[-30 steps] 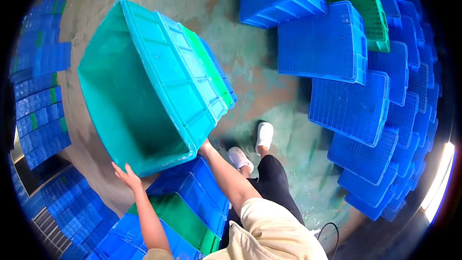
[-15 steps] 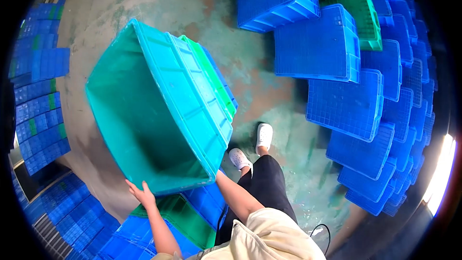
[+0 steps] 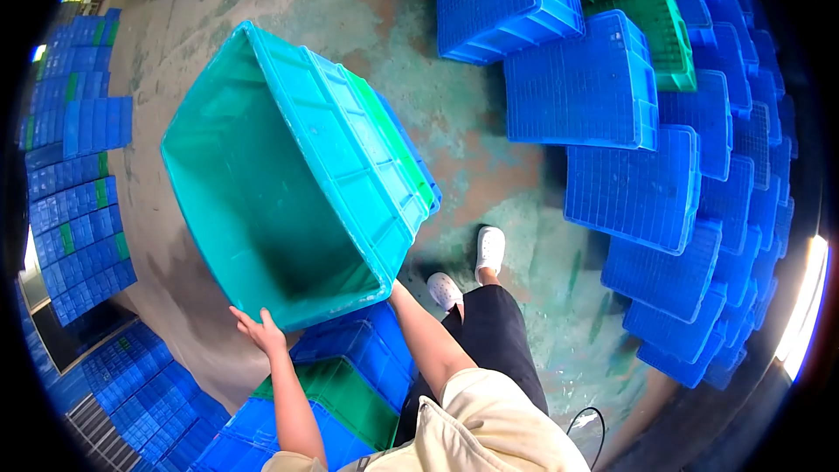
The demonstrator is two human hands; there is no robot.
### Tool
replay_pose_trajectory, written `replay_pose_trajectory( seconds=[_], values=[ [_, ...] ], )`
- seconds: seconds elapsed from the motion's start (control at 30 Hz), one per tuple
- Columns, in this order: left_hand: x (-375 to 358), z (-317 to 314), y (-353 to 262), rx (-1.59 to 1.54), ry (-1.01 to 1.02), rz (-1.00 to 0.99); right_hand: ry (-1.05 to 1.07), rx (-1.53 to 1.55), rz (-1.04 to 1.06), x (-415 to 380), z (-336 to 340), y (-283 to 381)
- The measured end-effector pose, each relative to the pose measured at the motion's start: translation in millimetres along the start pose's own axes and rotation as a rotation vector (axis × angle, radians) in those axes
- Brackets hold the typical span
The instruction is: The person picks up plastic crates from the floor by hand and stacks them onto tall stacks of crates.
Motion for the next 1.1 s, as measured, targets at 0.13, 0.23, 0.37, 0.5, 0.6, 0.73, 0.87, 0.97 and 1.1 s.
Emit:
replay_pose_trajectory(
  seconds=[0.13, 0.23, 0.37, 0.5, 0.6, 0.73, 0.87, 0.97, 1.1],
  values=[
    [0.8, -2.7, -0.4, 0.021, 0.014, -0.047, -0.052, 0.003, 0.000, 4.5, 18.4, -3.8],
    [2.3, -1.8, -0.4, -0.065, 0.002, -0.032, -0.089, 0.019, 0.038, 33.0, 27.1, 5.3],
    [5.9, -5.4, 6.1, -0.081, -0.025, -0.066, -0.100, 0.048, 0.101, 72.4, 21.4, 9.1],
    [3.7, -4.4, 1.4, -0.179, -0.022, -0.120, -0.092, 0.044, 0.096, 80.7, 22.6, -12.3],
    [2.8, -1.1, 1.4, -0.109, -0.022, -0.128, -0.088, 0.028, 0.072, 68.2, 28.3, -31.2],
    [-20.4, 3.3, 4.4, -0.057, 0.045, -0.121, -0.089, 0.006, 0.025, 38.2, 36.8, -56.0],
    [-46.5, -0.8, 20.7, 0.021, 0.059, -0.147, -0.087, -0.003, 0.007, 28.3, 40.9, -60.8],
    [-50.7, 4.7, 14.6, -0.025, 0.062, -0.109, -0.085, -0.009, -0.003, 31.6, 40.3, -57.4],
    [-36.5, 0.3, 12.9, -0.076, 0.079, -0.092, -0.084, -0.013, 0.006, 48.4, 38.1, -48.8]
  ],
)
Point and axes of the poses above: each hand's wrist, its own x-axis towards the middle knuckle, its own z-axis out of the back of the hand, y = z × x, the point moved 6 cm from there along x, towards the middle knuckle, and after that the axes turned 12 degrees about y, right-handed, at the moved point
